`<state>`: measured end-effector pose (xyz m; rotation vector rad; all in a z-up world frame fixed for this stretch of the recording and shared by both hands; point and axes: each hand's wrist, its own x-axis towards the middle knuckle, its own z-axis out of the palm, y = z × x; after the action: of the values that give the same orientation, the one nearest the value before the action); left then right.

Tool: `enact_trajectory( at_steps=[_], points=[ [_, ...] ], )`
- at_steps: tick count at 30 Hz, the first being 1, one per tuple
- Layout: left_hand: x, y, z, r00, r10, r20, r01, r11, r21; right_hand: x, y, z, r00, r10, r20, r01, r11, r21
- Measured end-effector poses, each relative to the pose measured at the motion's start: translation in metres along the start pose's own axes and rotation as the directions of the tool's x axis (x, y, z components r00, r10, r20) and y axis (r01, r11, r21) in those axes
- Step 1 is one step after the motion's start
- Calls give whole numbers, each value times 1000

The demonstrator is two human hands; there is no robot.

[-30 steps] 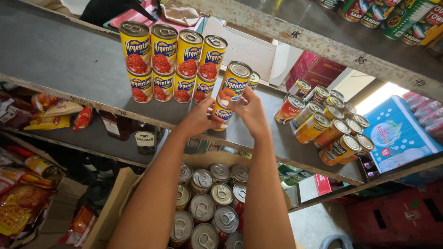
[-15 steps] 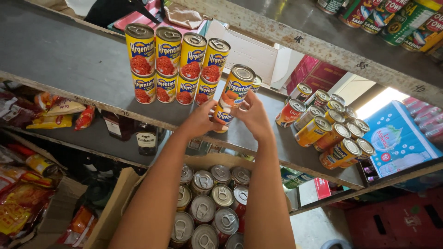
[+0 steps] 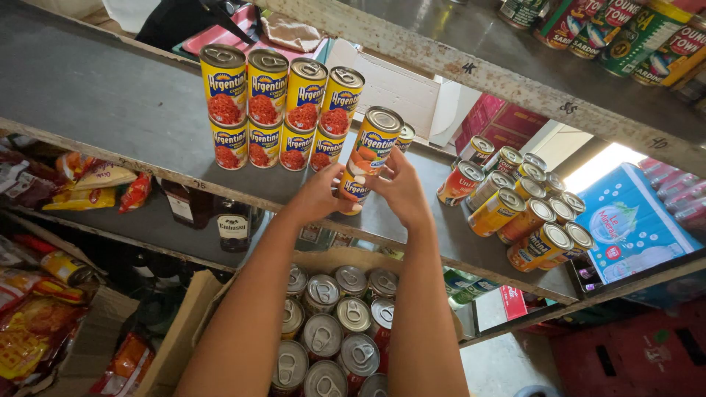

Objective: The person takes cans of corned beef from a cardboard box and places them onto a metal shelf. They arrange the cans in neat rows, stacking them vertically to create columns. The person handles the cans by hand, organizing them alongside other existing stock on the shelf.

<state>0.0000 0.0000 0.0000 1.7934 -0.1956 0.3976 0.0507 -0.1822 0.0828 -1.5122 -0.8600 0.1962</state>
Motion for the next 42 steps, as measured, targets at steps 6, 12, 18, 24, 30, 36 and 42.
enact_trajectory(
  at_steps=[6,12,18,24,30,36,42],
  points=[
    [2,-8,1,1000,3,4,-3,999,-41,3,7,-4,1000,-7,-6,7,1000,-21],
    [-4,9,-1,1000,-17,10,17,999,-38,0,4,-1,999,44,6,-45,999,29],
    [1,-3,1,1000,-19,10,20,998,-54,1,13,-3,1000,18,-16,-18,1000,-19],
    [0,2,1,1000,-5,-11,4,999,-44,3,20,-3,1000,14,2,-14,999,36],
    [3,-8,4,1000,7,-23,-8,1000,-28,2,22,-6,999,38,25,-41,995,93],
    [13,-22,-3,992,25,121,13,952,-306,0,22,-10,995,0,99,-16,987,161],
    [16,-10,0,995,73,-68,-87,971,-221,1,30,-14,993,6,117,-32,974,224]
  ],
)
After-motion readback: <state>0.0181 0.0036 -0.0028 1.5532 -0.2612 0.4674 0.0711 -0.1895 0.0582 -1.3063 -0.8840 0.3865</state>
